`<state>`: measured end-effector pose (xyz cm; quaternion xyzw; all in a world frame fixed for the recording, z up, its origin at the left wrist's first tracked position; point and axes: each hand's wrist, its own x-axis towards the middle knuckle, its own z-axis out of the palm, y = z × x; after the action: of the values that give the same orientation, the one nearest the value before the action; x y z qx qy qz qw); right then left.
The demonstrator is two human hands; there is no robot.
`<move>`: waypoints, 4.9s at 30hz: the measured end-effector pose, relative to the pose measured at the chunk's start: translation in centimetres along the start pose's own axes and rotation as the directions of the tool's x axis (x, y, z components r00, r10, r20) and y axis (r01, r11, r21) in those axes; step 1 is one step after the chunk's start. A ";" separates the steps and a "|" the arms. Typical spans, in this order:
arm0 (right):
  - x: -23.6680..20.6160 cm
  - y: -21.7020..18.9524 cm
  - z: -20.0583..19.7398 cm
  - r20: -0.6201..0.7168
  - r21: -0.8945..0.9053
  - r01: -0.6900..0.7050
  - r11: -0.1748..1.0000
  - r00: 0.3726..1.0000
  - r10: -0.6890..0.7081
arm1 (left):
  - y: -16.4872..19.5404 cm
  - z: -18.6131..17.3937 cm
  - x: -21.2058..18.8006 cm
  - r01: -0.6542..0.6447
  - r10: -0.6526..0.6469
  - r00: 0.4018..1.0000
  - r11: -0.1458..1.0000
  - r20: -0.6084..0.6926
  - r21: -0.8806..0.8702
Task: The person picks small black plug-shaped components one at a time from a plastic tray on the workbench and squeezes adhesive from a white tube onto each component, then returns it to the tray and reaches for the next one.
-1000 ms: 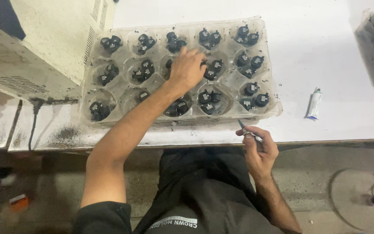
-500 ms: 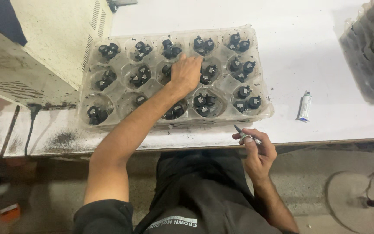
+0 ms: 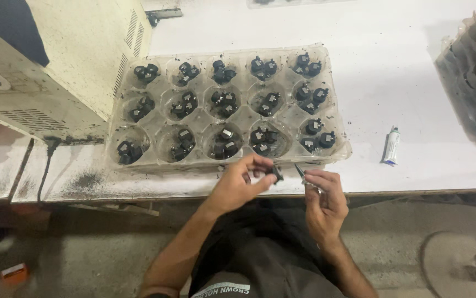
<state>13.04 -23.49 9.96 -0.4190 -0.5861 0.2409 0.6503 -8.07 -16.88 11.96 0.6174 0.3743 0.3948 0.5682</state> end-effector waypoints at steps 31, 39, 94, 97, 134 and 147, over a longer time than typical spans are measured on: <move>0.5 -1.5 3.4 0.174 0.561 -0.405 0.722 0.911 0.375 | -1.1 -2.2 -3.2 -0.036 -0.111 0.987 0.536 -0.113 -0.844; 0.0 -1.3 4.5 0.324 0.383 -0.342 0.858 0.920 0.222 | -1.0 -2.8 -3.7 -0.047 -0.095 0.989 0.537 -0.116 -0.842; 1.0 -3.6 6.2 0.280 -0.161 0.176 0.971 0.952 -0.126 | -2.6 -1.4 -4.8 0.051 -0.153 0.987 0.589 -0.050 -0.807; 1.0 -3.3 6.1 0.252 -0.125 0.195 0.973 0.954 -0.159 | -3.0 -1.1 -4.8 0.038 -0.162 0.984 0.578 -0.069 -0.815; 1.5 -3.3 6.6 0.292 -0.199 0.271 0.942 0.934 -0.207 | -3.2 -0.9 -4.8 0.046 -0.198 0.977 0.571 -0.084 -0.820; 1.6 -3.8 6.8 0.296 -0.181 0.285 0.941 0.929 -0.225 | -2.4 -1.1 -5.1 0.064 -0.223 0.972 0.564 -0.077 -0.823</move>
<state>6.10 -22.43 13.68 -0.3715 -0.7421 0.1424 0.5394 -11.20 -20.88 9.29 0.2175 0.2471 0.5268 0.7837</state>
